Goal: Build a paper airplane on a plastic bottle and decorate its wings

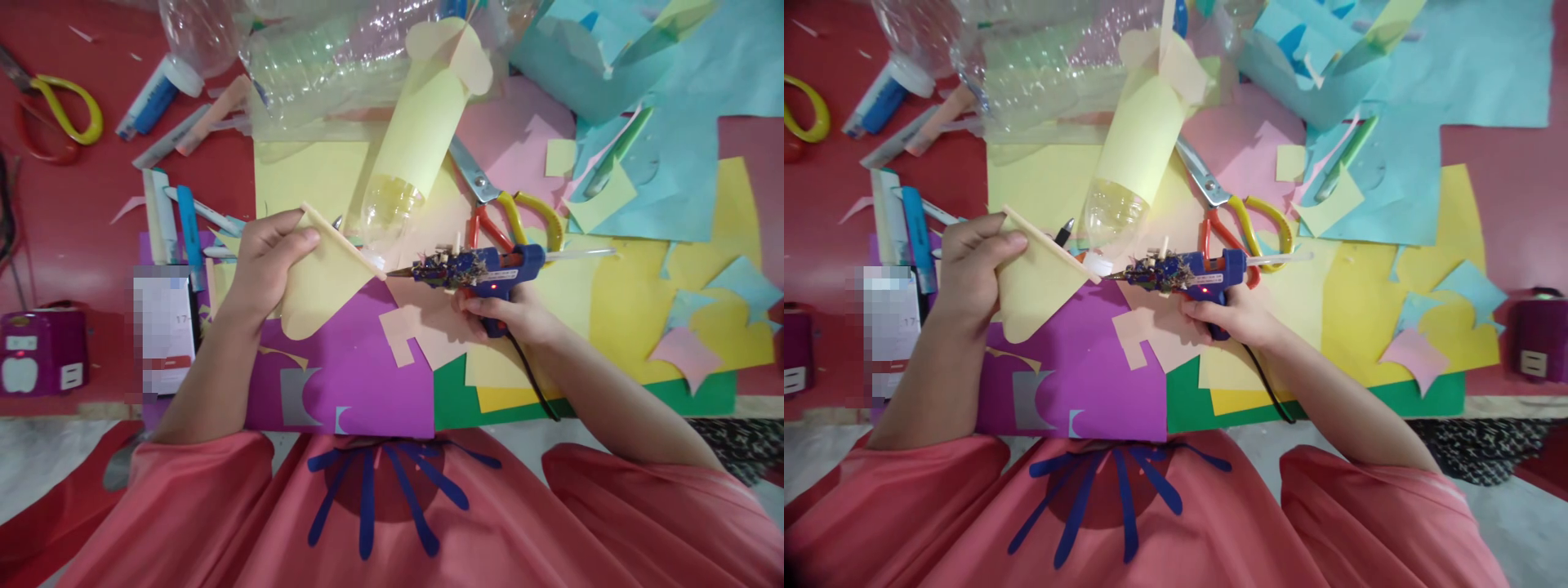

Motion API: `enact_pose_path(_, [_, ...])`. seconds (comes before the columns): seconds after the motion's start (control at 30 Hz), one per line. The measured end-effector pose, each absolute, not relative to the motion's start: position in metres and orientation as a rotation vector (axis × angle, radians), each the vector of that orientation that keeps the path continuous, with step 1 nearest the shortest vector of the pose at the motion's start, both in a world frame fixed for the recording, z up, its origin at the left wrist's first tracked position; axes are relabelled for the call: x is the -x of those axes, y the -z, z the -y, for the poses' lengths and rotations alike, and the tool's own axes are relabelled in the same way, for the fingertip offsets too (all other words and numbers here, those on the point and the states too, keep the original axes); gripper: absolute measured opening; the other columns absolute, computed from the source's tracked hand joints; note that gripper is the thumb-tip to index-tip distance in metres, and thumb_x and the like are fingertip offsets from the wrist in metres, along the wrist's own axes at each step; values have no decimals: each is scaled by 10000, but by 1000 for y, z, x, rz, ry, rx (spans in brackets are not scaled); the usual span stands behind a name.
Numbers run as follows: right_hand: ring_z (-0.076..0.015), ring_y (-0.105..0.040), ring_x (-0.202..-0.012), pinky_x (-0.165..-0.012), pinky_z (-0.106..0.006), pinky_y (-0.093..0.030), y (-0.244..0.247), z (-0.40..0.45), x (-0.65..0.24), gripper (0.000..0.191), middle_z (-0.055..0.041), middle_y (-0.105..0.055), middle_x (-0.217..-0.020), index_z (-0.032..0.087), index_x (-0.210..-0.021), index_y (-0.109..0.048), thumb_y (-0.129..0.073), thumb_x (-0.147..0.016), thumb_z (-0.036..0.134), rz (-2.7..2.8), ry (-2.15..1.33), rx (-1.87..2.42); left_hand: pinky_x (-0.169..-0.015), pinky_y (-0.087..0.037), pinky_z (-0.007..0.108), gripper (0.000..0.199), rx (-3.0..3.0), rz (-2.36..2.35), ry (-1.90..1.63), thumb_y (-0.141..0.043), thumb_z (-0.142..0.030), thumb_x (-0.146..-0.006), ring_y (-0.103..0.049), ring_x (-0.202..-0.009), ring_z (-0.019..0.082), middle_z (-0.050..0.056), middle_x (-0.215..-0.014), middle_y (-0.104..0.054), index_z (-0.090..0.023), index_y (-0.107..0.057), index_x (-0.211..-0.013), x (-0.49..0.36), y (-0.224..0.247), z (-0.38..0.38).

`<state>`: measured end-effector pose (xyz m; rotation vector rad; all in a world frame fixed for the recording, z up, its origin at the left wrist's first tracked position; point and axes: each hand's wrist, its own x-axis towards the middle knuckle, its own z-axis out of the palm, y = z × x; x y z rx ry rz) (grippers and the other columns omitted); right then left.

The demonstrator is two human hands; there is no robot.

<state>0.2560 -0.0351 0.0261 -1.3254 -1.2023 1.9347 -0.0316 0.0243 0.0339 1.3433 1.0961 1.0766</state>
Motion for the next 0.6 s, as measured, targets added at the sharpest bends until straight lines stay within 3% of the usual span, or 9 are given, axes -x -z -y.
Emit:
enact_pose_path(0.17, [-95,-480,-348,-372,-235,-350,-38,38,-267,253,6,-603,-528,173,-754,-594,-676,-742,412,1117,-1866,1201,-380,-209,175,344,-1289,-1112,-1209,-724,-339,-732,-324,-413,31,-71,-476,-380,-157,-512,-530,32,-29,-26])
enact_pose_path(0.23, [-107,-463,-338,-346,-241,-290,-43,45,-283,274,1,-565,-473,174,-740,-604,-645,-733,445,1054,-1914,1179,-390,-218,179,324,-1271,-1130,-1232,-714,-336,-732,-336,-415,35,-69,-483,-398,-160,-520,-542,33,-28,-26])
enact_pose_path(0.37, [-116,-380,-302,-334,-280,-169,-54,67,-330,337,-38,-558,-470,219,-779,-634,-648,-691,544,843,-1781,1503,-385,-203,192,323,-1246,-1134,-1213,-709,-333,-730,-321,-402,34,-71,-476,-404,-169,-507,-539,33,-29,-24])
enact_pose_path(0.47, [-136,-416,-362,-389,-340,-158,-61,82,-373,375,-101,-533,-457,235,-694,-639,-676,-682,608,774,-1582,1795,-377,-189,202,315,-1237,-1144,-1169,-708,-333,-716,-330,-405,39,-64,-475,-413,-170,-511,-533,30,-32,-22])
enact_pose_path(0.53, [-126,-396,-362,-413,-361,-147,-63,88,-401,409,-88,-497,-442,264,-747,-668,-687,-638,658,749,-1440,1865,-365,-161,205,319,-1250,-1148,-1150,-703,-332,-703,-293,-395,36,-68,-462,-382,-171,-499,-518,28,-35,-22])
enact_pose_path(0.6, [-94,-365,-342,-411,-371,-168,-61,90,-423,403,-100,-572,-524,269,-743,-669,-679,-658,663,730,-1326,1986,-353,-130,213,342,-1279,-1137,-1139,-699,-338,-701,-242,-385,32,-75,-448,-330,-175,-475,-500,26,-36,-21])
